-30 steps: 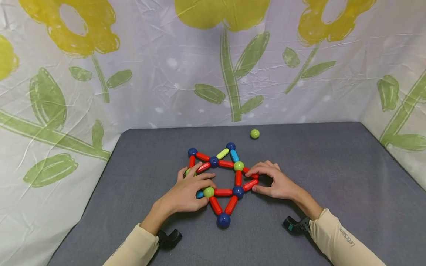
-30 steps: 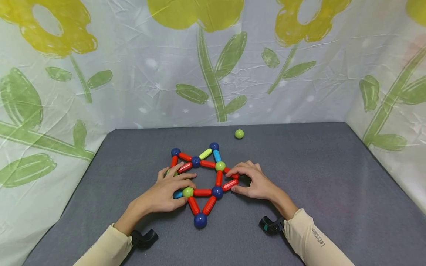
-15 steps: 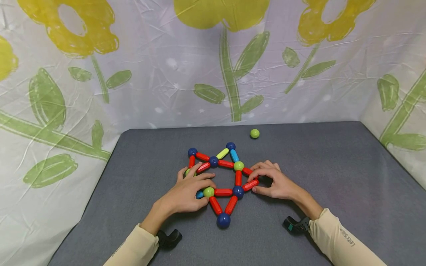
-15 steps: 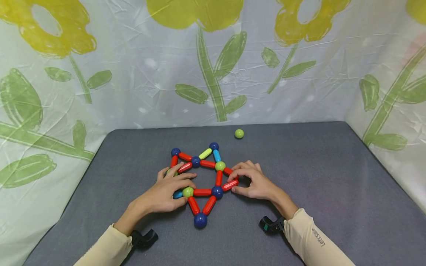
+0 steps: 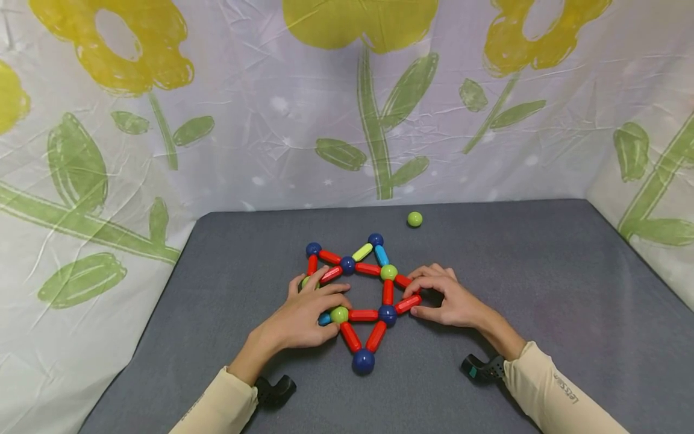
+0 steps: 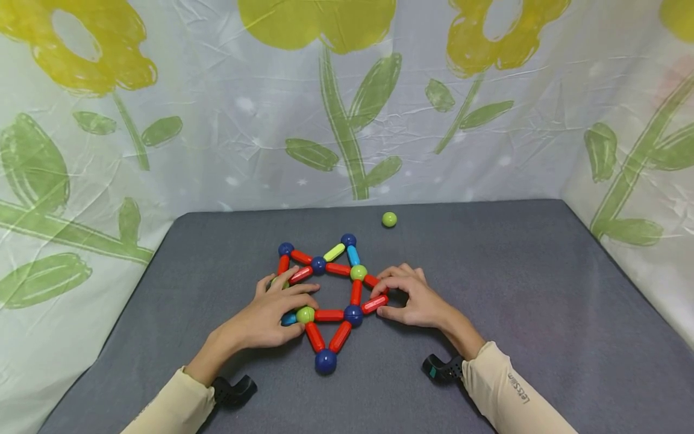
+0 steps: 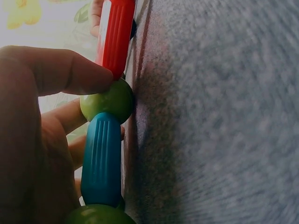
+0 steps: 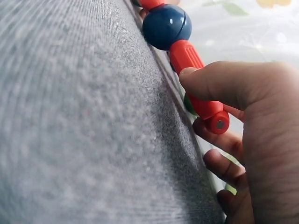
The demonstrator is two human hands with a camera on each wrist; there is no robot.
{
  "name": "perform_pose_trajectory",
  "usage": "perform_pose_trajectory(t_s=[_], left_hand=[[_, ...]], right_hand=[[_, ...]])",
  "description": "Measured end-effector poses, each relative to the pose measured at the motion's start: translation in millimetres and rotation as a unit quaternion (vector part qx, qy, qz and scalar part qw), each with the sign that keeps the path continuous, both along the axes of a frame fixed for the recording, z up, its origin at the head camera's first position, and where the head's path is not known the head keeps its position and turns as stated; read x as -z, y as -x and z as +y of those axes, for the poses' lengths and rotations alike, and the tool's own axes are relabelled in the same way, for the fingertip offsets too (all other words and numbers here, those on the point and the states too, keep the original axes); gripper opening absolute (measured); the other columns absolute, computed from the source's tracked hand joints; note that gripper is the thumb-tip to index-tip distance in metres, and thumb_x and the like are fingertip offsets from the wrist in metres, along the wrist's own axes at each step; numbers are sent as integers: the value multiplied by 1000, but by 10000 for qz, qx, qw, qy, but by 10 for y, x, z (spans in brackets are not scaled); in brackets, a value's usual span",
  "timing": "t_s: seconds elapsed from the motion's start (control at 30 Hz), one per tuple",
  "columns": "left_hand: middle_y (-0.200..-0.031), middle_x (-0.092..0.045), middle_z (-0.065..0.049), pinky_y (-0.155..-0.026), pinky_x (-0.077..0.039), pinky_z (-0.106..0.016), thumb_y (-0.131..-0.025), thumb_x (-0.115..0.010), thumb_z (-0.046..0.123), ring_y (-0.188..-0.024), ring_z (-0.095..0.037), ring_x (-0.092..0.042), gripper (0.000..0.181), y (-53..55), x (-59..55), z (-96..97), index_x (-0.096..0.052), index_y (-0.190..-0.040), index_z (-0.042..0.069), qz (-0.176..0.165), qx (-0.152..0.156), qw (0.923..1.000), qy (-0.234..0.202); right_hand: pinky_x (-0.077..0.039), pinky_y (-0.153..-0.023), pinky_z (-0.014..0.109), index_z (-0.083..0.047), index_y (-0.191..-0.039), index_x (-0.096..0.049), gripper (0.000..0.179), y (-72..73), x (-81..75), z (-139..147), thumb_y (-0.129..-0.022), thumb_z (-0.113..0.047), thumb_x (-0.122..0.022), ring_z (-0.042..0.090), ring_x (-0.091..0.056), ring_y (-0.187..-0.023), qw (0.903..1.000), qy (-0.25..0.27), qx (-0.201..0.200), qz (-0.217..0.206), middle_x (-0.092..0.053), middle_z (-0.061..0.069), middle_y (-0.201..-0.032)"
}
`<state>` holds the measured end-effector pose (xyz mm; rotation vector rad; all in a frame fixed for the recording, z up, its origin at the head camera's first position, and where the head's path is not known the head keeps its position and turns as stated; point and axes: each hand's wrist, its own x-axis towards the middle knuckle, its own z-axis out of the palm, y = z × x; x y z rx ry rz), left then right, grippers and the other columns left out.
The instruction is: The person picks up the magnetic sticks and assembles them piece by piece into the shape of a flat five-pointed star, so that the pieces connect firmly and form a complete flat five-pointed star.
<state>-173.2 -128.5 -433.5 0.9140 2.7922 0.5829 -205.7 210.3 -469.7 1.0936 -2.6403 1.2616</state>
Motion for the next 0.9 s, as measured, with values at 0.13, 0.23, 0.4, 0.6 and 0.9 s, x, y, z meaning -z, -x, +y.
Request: perform_pose_trajectory(t_s=[0.13,0.23,0.4,0.6,0.9], left_hand=[[-155,-51,3,-116,-3,-72,-86,-64,29,-159,-35,-13,33,7,7,-17,-69,-119,33,-3,-12,10000,11],[-155,-51,3,-116,-2,-71,-86,-64,28,-159,-34,-13,33,21,6,-35,-69,-118,34,-36,-42,10000,20],[-155,-51,4,-117,-1,-72,-85,-63,27,-160,-32,-12,32,41,-17,-67,-69,-116,34,-73,-89,9999,91],[-154,-52,2,-117,-1,-72,-84,-63,23,-160,-32,-12,29,63,-37,-93,-69,-110,33,-142,-111,9998,122],[-152,-55,2,-118,-2,-70,-98,-57,39,-160,-30,-15,12,90,-37,-98,-68,-96,38,-63,-306,9995,-13]], right_hand=[[-24,-85,35,-34,-105,-72,28,-5,5,-9,-82,-22,-84,12,-49,-110,10000,-2,-8,-33,-67,-3,-122],[-24,-85,36,-30,-110,-73,29,0,13,-3,-84,-23,-83,14,-49,-113,9999,54,-15,-105,-66,-1,-127],[-34,-89,39,-17,-123,-69,34,23,8,13,-90,-15,-76,20,-55,-106,9973,562,252,-402,-64,7,-131],[-48,-79,24,-8,-134,-61,38,182,-3,38,-97,-16,-69,16,-58,-97,9839,974,1243,-837,-65,13,-128],[-45,-92,51,-8,-155,-39,63,836,-14,35,-99,-14,-66,42,-53,-113,9741,512,2137,-526,-36,26,-152]])
